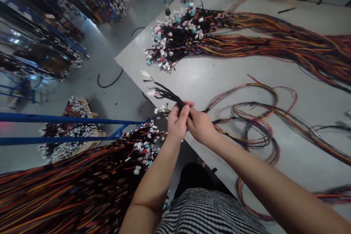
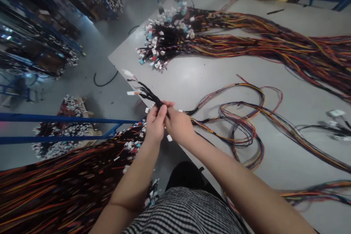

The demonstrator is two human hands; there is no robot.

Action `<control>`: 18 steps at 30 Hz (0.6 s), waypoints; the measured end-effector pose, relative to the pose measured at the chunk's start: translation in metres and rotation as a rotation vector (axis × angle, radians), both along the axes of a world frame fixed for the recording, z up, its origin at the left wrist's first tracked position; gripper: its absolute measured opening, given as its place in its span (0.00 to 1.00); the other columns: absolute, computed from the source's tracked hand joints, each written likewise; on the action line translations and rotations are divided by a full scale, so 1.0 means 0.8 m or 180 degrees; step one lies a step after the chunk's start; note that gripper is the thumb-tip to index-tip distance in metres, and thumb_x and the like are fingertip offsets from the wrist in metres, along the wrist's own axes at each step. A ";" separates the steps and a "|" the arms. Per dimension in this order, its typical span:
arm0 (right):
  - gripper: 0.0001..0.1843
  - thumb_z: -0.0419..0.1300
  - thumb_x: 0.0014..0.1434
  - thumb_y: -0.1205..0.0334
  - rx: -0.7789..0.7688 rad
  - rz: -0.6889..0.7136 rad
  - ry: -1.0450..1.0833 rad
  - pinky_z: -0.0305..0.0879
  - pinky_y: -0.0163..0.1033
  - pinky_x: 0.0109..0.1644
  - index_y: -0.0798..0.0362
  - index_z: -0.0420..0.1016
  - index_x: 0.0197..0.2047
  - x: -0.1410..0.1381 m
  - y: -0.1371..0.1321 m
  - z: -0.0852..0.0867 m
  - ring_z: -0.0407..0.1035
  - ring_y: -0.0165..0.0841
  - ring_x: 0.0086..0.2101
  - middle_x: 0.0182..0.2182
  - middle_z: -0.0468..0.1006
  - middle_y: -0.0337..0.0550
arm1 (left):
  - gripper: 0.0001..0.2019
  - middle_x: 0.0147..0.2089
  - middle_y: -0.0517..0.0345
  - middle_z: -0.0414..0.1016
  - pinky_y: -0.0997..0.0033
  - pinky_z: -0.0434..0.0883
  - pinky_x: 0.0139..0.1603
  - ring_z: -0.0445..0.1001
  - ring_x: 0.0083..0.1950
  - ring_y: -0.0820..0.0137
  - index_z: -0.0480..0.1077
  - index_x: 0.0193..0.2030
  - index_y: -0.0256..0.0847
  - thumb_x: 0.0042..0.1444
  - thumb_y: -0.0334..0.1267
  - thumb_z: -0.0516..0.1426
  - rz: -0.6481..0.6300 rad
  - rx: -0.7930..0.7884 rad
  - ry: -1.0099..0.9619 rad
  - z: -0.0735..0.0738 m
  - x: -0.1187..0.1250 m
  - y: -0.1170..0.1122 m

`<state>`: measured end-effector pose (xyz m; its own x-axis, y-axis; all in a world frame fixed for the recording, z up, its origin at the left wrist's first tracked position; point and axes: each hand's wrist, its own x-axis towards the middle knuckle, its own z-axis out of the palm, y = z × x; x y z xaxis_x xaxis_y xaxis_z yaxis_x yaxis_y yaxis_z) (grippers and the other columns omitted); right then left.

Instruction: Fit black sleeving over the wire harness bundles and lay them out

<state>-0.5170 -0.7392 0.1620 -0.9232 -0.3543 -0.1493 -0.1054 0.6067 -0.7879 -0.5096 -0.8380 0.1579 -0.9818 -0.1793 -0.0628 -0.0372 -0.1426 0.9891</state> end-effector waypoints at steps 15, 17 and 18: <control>0.30 0.59 0.60 0.40 0.0034 -0.0968 0.0150 0.62 0.42 0.53 0.57 0.70 0.54 0.135 0.097 -0.046 0.67 0.40 0.47 0.47 0.74 0.52 | 0.29 0.11 0.69 0.46 0.78 0.48 0.13 0.43 0.13 0.80 0.58 0.20 0.41 0.45 0.66 0.60 -0.0393 0.0574 -0.0361 0.025 -0.063 -0.007; 0.28 0.62 0.60 0.45 0.0344 -0.1423 0.0191 0.61 0.42 0.55 0.57 0.71 0.54 0.153 0.144 -0.065 0.66 0.40 0.49 0.48 0.73 0.52 | 0.30 0.09 0.69 0.50 0.76 0.53 0.13 0.47 0.13 0.78 0.57 0.18 0.42 0.39 0.69 0.59 -0.0809 -0.0006 -0.0409 0.000 -0.097 0.016; 0.23 0.61 0.61 0.48 0.0501 -0.1628 0.0020 0.63 0.41 0.53 0.57 0.72 0.52 0.172 0.176 -0.076 0.68 0.40 0.47 0.46 0.75 0.51 | 0.29 0.09 0.70 0.54 0.73 0.57 0.13 0.51 0.13 0.75 0.58 0.17 0.44 0.37 0.70 0.58 -0.1222 -0.0357 -0.0458 -0.014 -0.111 0.039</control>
